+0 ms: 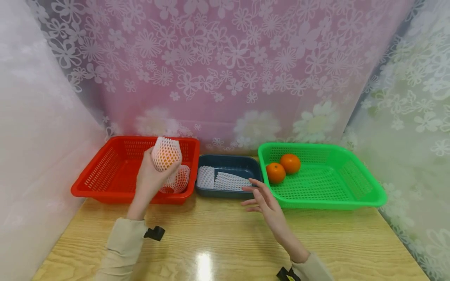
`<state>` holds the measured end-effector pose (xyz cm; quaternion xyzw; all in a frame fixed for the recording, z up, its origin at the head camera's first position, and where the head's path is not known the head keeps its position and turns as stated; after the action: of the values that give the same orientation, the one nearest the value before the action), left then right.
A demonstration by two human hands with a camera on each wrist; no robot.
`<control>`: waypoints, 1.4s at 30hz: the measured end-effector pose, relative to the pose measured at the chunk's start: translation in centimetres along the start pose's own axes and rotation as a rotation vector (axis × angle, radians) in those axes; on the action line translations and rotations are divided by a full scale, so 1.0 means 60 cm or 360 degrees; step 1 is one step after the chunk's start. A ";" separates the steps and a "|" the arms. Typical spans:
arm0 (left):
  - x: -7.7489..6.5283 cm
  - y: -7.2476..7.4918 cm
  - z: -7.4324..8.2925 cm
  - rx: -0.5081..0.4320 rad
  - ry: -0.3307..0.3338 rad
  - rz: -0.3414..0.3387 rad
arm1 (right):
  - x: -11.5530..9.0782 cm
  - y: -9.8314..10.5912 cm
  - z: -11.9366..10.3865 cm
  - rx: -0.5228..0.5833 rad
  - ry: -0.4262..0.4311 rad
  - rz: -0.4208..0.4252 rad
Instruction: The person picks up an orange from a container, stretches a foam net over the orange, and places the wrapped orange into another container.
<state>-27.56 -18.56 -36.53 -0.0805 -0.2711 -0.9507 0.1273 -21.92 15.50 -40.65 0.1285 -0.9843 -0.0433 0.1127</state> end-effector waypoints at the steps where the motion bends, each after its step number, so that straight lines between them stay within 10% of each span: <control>1: 0.010 0.011 -0.012 0.0066 0.0017 0.0008 | -0.001 0.003 0.000 0.0000 -0.0006 0.0005; 7: 0.043 0.040 -0.073 0.0427 0.0164 -0.0158 | -0.001 0.018 -0.002 -0.0034 0.0007 0.0040; 17: 0.043 0.018 -0.127 0.0929 0.0360 -0.0674 | 0.002 0.039 0.002 -0.0061 -0.0001 0.0091; 27: 0.048 0.014 -0.128 0.0840 0.0351 -0.0867 | 0.034 0.105 -0.006 -0.0240 0.0083 0.0273; 34: 0.049 0.017 -0.127 0.0610 0.0338 -0.0893 | 0.076 0.167 -0.002 -0.0899 0.0143 0.0454; 42: 0.046 0.022 -0.131 0.0520 0.0367 -0.0783 | 0.118 0.179 0.031 -0.1562 -0.0101 0.0294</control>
<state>-30.49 -24.43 -41.87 0.1173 -0.4154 -0.8997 -0.0653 -31.59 24.07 -39.73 -0.0289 -0.8582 -0.4949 0.1332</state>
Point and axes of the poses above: each hand's wrist, its own x-axis towards the middle knuckle, its own y-axis out of the back of the hand, z = x × y, the point moved 6 cm from there along x, towards the middle knuckle
